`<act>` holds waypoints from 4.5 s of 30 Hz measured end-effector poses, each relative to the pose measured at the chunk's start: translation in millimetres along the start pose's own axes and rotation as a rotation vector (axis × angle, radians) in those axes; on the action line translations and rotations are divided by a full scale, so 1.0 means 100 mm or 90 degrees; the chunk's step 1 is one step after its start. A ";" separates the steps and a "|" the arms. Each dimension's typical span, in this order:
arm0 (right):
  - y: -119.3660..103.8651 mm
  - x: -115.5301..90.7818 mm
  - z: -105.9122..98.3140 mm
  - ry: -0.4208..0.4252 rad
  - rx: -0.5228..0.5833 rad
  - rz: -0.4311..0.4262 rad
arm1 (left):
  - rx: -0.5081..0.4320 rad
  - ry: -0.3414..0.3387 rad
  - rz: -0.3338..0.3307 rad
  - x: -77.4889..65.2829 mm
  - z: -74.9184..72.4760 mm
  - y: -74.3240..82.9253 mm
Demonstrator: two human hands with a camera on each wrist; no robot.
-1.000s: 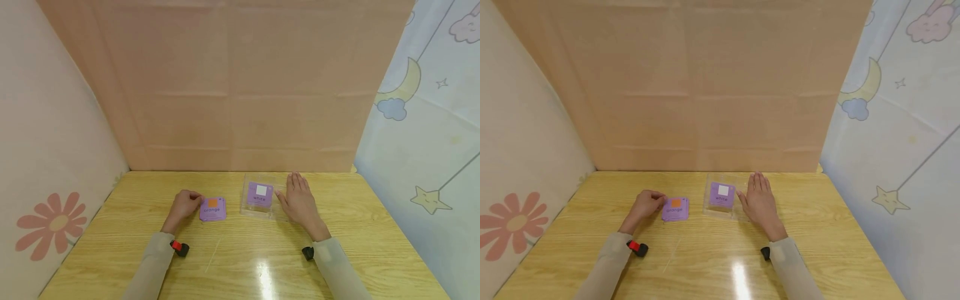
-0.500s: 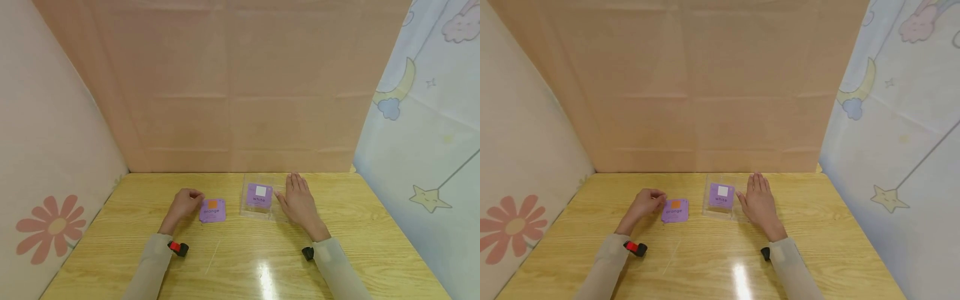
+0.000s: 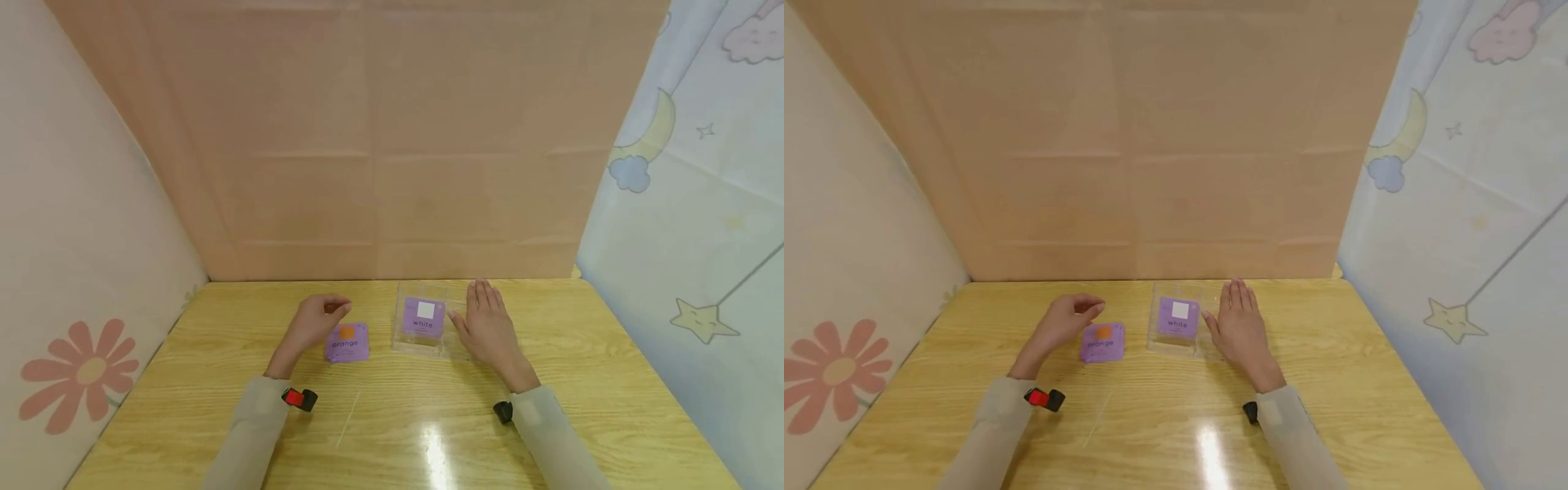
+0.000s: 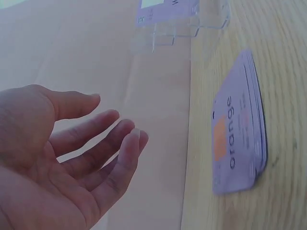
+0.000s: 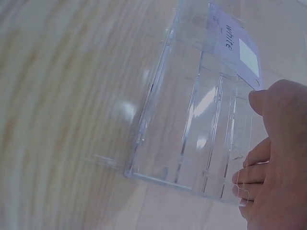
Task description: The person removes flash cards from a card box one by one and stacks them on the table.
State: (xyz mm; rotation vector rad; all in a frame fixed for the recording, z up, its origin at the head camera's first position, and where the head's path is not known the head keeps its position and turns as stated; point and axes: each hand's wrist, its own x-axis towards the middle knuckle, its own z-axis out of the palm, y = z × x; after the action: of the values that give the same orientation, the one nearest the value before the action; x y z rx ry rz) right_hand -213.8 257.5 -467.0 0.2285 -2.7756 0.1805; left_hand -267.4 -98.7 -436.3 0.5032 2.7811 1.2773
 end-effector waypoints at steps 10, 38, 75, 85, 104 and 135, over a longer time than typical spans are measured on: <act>-0.01 0.00 -0.01 0.008 -0.019 -0.005 | 0.029 -0.038 0.077 0.11 0.16 0.30; -0.06 0.02 0.00 0.003 0.003 0.014 | 0.173 -0.088 0.185 0.41 0.38 0.78; -0.14 0.07 0.08 0.002 0.003 0.008 | 0.446 0.015 0.289 0.30 0.88 0.73; -0.10 0.06 0.07 0.027 -0.004 -0.002 | 0.484 0.027 0.310 0.29 0.97 0.76; -0.07 0.06 0.07 0.032 -0.019 -0.015 | 0.513 0.043 0.307 0.27 1.03 0.77; -0.06 0.06 0.09 0.022 -0.019 -0.010 | 0.470 0.054 0.316 0.21 1.02 0.70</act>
State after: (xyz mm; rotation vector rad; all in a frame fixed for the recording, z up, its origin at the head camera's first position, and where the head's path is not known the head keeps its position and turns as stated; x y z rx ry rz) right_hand -221.2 249.6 -473.1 0.2383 -2.7393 0.1378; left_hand -250.8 25.3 -449.2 1.2481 3.2567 0.2217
